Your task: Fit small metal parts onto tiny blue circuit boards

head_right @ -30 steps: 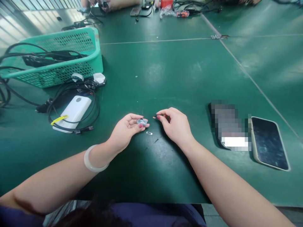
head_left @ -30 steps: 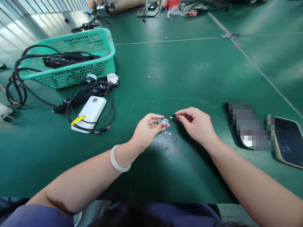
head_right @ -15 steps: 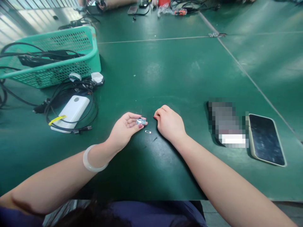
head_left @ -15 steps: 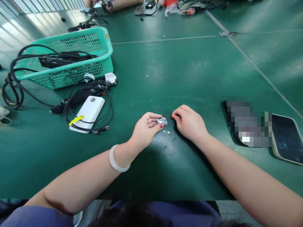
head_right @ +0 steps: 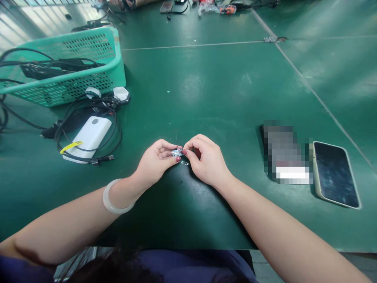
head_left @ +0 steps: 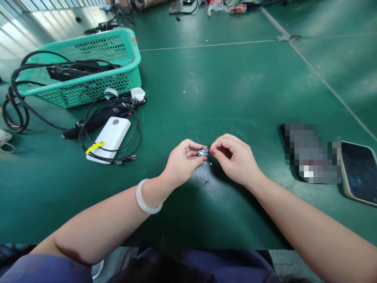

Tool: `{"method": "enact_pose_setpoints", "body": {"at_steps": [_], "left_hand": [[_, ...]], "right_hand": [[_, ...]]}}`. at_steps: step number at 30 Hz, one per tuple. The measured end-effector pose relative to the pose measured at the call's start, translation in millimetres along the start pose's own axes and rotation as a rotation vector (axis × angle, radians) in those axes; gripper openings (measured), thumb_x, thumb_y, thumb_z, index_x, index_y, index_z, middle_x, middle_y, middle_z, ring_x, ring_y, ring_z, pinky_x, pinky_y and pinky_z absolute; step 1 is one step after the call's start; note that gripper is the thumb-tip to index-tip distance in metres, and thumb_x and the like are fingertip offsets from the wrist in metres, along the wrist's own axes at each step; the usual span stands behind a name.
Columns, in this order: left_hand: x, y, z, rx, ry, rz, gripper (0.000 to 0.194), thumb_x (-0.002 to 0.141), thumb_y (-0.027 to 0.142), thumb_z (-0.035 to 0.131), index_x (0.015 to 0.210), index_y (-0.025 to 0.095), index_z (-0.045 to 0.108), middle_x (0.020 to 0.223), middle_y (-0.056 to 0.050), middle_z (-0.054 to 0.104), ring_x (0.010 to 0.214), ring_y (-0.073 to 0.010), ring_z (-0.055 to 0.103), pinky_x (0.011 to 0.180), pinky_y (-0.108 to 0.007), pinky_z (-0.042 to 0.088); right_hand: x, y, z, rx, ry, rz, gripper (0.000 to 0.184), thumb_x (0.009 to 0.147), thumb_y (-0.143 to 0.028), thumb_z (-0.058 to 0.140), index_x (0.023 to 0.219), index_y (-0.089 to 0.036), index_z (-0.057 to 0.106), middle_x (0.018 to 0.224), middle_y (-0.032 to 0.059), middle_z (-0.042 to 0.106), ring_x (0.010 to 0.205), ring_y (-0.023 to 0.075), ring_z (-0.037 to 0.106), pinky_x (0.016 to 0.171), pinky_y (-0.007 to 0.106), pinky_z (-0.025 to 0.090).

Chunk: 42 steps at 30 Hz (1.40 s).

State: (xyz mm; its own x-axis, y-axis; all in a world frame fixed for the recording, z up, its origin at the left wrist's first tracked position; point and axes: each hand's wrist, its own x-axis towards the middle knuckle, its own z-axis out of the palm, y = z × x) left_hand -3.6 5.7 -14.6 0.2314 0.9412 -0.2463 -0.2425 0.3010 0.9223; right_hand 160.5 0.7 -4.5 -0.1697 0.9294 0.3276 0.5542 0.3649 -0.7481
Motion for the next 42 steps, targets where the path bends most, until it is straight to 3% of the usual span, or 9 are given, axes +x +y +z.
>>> {"method": "enact_pose_setpoints", "body": {"at_steps": [9,16,20,28,36,42], "left_hand": [[0.5,0.6,-2.4,0.002,-0.029,-0.005,0.027,0.064,0.01,0.078,0.085,0.014,0.061,0.084,-0.003,0.072,0.082,-0.0127,0.068,0.085,-0.033,0.052],[-3.1,1.8,-4.1,-0.195,-0.33,-0.129,0.032,0.068,0.029,0.08,0.092,0.015,0.064,0.084,-0.002,0.072,0.083,-0.0136,0.071,0.079,-0.025,0.053],[-4.7,2.2,-4.9,-0.21,-0.412,-0.173,0.033,0.068,0.03,0.081,0.093,0.015,0.064,0.086,-0.003,0.072,0.082,-0.0135,0.072,0.079,-0.025,0.052],[-6.2,6.1,-4.9,-0.199,-0.417,-0.219,0.034,0.07,0.03,0.08,0.092,0.016,0.058,0.079,-0.002,0.068,0.079,-0.0168,0.072,0.079,-0.029,0.053],[-6.0,8.0,-4.7,-0.206,-0.424,-0.279,0.038,0.069,0.03,0.08,0.096,0.017,0.058,0.082,-0.003,0.07,0.081,-0.0168,0.072,0.076,-0.026,0.053],[-4.4,6.4,-6.0,-0.23,-0.432,-0.283,0.038,0.069,0.03,0.08,0.096,0.017,0.058,0.082,-0.002,0.07,0.079,-0.0157,0.072,0.075,-0.025,0.054]], "right_hand": [[-0.1,1.2,-5.6,0.004,0.029,-0.084,0.014,0.083,-0.01,0.057,0.074,-0.02,0.061,0.077,0.0007,0.06,0.064,0.0113,0.052,0.054,0.026,0.04],[1.9,5.8,-15.7,0.078,-0.026,-0.276,0.02,0.084,-0.007,0.054,0.075,-0.022,0.064,0.081,0.0003,0.058,0.068,0.0105,0.055,0.059,0.025,0.044],[2.3,4.7,-17.5,0.123,-0.066,-0.308,0.021,0.083,-0.008,0.055,0.074,-0.023,0.066,0.08,0.0,0.056,0.067,0.0101,0.055,0.058,0.025,0.046],[2.7,3.6,-20.3,0.129,-0.115,-0.371,0.027,0.083,-0.006,0.052,0.073,-0.024,0.069,0.079,-0.0003,0.056,0.065,0.0085,0.054,0.054,0.023,0.045],[-0.3,0.6,-22.6,-0.044,-0.027,-0.368,0.029,0.087,-0.016,0.053,0.069,-0.027,0.073,0.071,0.001,0.056,0.058,0.0095,0.049,0.05,0.024,0.042],[-2.2,4.1,-21.4,-0.114,-0.016,-0.464,0.026,0.086,-0.015,0.053,0.073,-0.027,0.072,0.073,0.001,0.06,0.058,0.0103,0.049,0.051,0.025,0.04]]}}
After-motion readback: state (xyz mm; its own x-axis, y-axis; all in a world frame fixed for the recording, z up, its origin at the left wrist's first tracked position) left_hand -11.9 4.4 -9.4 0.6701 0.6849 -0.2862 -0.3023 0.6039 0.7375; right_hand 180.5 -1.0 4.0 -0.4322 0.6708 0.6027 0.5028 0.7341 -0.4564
